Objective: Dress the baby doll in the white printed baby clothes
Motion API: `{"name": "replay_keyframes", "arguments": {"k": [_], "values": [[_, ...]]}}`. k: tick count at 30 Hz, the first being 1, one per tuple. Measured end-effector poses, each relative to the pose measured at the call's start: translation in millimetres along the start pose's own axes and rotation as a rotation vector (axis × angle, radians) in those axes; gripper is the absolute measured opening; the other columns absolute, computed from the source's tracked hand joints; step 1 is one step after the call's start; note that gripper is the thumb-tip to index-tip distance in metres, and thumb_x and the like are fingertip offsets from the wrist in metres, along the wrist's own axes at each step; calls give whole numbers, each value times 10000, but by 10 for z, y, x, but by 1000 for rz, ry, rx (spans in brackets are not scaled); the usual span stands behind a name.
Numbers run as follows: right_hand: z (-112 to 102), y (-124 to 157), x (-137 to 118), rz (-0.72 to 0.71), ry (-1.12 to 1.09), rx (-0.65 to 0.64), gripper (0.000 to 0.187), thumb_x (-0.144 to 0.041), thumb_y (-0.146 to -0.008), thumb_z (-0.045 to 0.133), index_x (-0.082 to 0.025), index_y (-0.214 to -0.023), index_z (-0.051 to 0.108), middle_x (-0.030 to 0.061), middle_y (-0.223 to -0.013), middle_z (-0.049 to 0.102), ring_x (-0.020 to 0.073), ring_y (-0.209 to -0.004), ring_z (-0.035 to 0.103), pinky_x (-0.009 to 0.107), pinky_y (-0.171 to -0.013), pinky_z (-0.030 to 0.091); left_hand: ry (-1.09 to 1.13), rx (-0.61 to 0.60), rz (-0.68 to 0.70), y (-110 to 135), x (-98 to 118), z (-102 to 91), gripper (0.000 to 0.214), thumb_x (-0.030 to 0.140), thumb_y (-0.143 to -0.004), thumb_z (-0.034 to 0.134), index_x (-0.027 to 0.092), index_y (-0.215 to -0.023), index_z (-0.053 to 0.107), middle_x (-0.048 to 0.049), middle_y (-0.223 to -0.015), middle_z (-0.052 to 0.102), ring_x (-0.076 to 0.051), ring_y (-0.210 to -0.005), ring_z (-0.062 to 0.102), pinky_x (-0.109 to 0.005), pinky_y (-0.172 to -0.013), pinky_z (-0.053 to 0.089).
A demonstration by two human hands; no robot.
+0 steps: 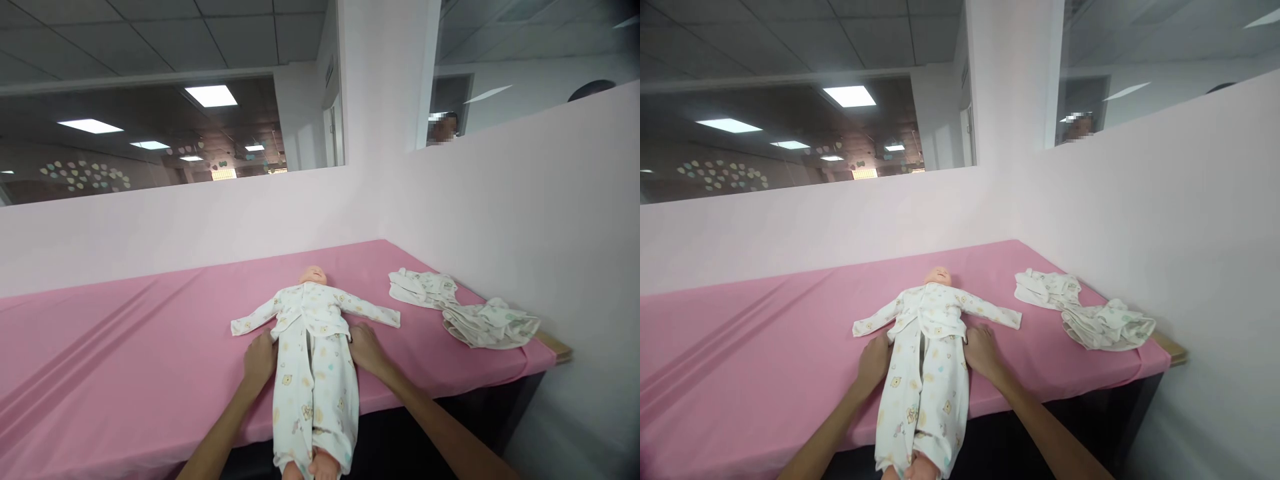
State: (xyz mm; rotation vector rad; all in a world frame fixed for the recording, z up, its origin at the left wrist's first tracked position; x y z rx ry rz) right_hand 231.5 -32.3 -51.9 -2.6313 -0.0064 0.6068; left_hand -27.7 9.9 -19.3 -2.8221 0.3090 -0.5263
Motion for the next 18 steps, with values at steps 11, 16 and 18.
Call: {"name": "replay_keyframes", "arguments": {"k": [11,16,18], "values": [[-281,98,-81,11,-217,280,283,-299,-878,482,-184,-1136,508,86,-1053,585,244,-981,536,365,-829,424,54,-51,-7,213,37,-293,263,382,-923,353,213,-801,513,-42,-779,643,-209,-679,580,-282,-571,347],[-464,20,-529,-225,-118,282,273,-121,-865,434,-217,-1081,571,55,-1001,590,218,-949,519,358,-847,391,316,136,117,149,309,-486,189,310,-900,415,241,-985,569,-32,-1053,651,-213,-917,594,-315,-739,445],[-479,15,-746,-344,-79,217,215,-130,-908,412,-222,-957,601,32,-902,594,194,-865,525,333,-792,387,333,161,237,172,421,-495,178,267,-902,410,229,-941,580,-35,-987,655,-212,-924,590,-319,-768,446]]}}
Point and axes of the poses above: each hand's wrist, its own y-axis away from the middle knuckle, its own z-axis out of the palm, x = y × z, the point moved 3 cm from there along -y, towards the middle knuckle
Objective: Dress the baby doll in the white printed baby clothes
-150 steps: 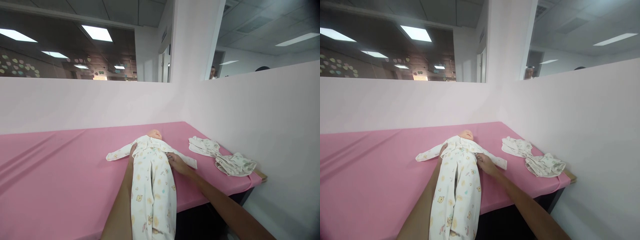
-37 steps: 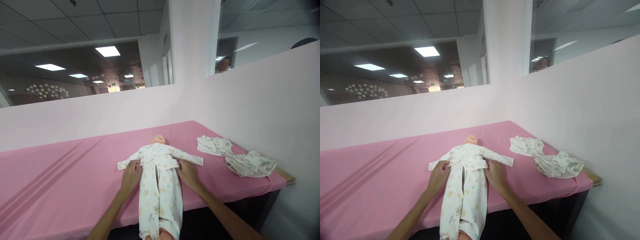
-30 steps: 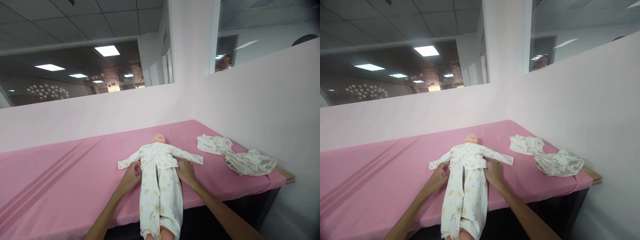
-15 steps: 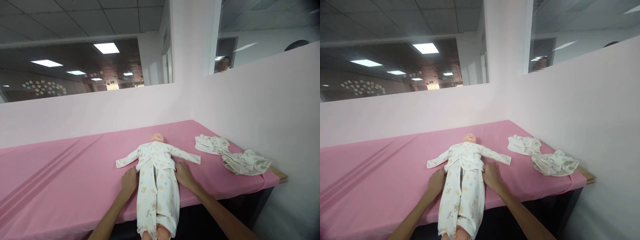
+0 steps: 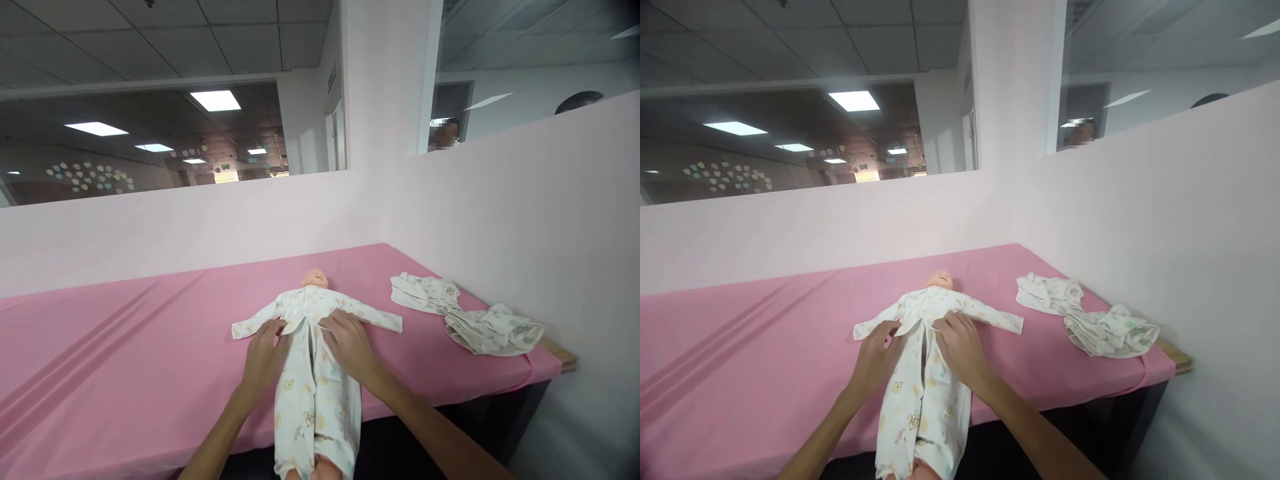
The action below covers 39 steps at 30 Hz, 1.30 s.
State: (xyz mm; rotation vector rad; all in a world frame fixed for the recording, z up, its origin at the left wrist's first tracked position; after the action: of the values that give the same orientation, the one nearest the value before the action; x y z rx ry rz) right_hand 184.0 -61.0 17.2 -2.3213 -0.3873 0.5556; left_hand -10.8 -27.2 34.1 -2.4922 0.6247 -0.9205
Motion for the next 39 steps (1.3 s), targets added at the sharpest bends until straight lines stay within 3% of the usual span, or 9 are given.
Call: {"name": "replay_keyframes", "arguments": {"k": [5,12,16,19,22,25,28,33,39], "values": [[87,-39,-282,-113,-51,-141,225,-165,-947,409,-198,-783,560,14,-816,595,155,-774,524,298,-736,391,-95,-69,305,109,117,89,189,223,-931,390,210,-864,567,-35,-838,612,-191,-805,554,-325,-742,430],[39,-201,-239,-2,-264,-242,246,-206,-915,447,-195,-675,498,-33,-711,568,108,-677,507,240,-632,351,-130,-212,380,118,192,40,174,147,-887,416,198,-802,559,-40,-831,593,-195,-802,520,-352,-779,438],[140,-578,-80,249,-126,-188,279,-355,-945,400,-206,-750,531,-19,-785,604,121,-720,543,245,-660,363,-70,-243,354,128,259,-5,197,180,-893,421,204,-864,614,-49,-859,595,-200,-839,535,-365,-807,448],[361,-901,100,411,-7,-193,268,-430,-924,425,-214,-1008,560,45,-1059,616,171,-893,593,278,-730,399,-9,-255,293,171,278,-5,228,223,-927,407,211,-900,633,-50,-884,605,-197,-857,541,-369,-824,453],[575,-1178,266,473,46,-221,345,-440,-887,480,-183,-1105,550,116,-1197,571,228,-1014,590,313,-769,426,71,-244,218,216,266,1,217,236,-932,420,228,-909,636,-37,-905,622,-193,-875,547,-356,-819,462],[690,-1364,370,470,78,-294,256,-334,-848,541,-178,-1035,621,105,-1113,634,234,-1022,599,305,-797,434,113,-244,164,226,237,-27,212,266,-932,435,239,-903,642,-27,-896,642,-195,-884,564,-351,-824,466],[710,-1450,415,457,100,-360,175,-187,-819,543,-166,-935,673,100,-985,685,215,-941,635,279,-760,440,147,-280,97,177,209,-98,224,309,-937,436,247,-955,650,-23,-951,664,-194,-911,585,-345,-843,465],[669,-1456,436,472,146,-367,241,-95,-827,489,-135,-980,671,126,-1011,694,231,-944,649,302,-738,458,210,-344,34,67,203,-165,262,366,-943,414,250,-956,649,-10,-969,676,-182,-854,596,-301,-733,458],[632,-1372,494,498,139,-282,222,-96,-838,464,-134,-943,656,155,-1030,678,246,-978,638,322,-795,440,268,-134,-81,25,61,-114,299,421,-935,410,234,-847,625,6,-761,627,-178,-758,558,-279,-690,433]]}}
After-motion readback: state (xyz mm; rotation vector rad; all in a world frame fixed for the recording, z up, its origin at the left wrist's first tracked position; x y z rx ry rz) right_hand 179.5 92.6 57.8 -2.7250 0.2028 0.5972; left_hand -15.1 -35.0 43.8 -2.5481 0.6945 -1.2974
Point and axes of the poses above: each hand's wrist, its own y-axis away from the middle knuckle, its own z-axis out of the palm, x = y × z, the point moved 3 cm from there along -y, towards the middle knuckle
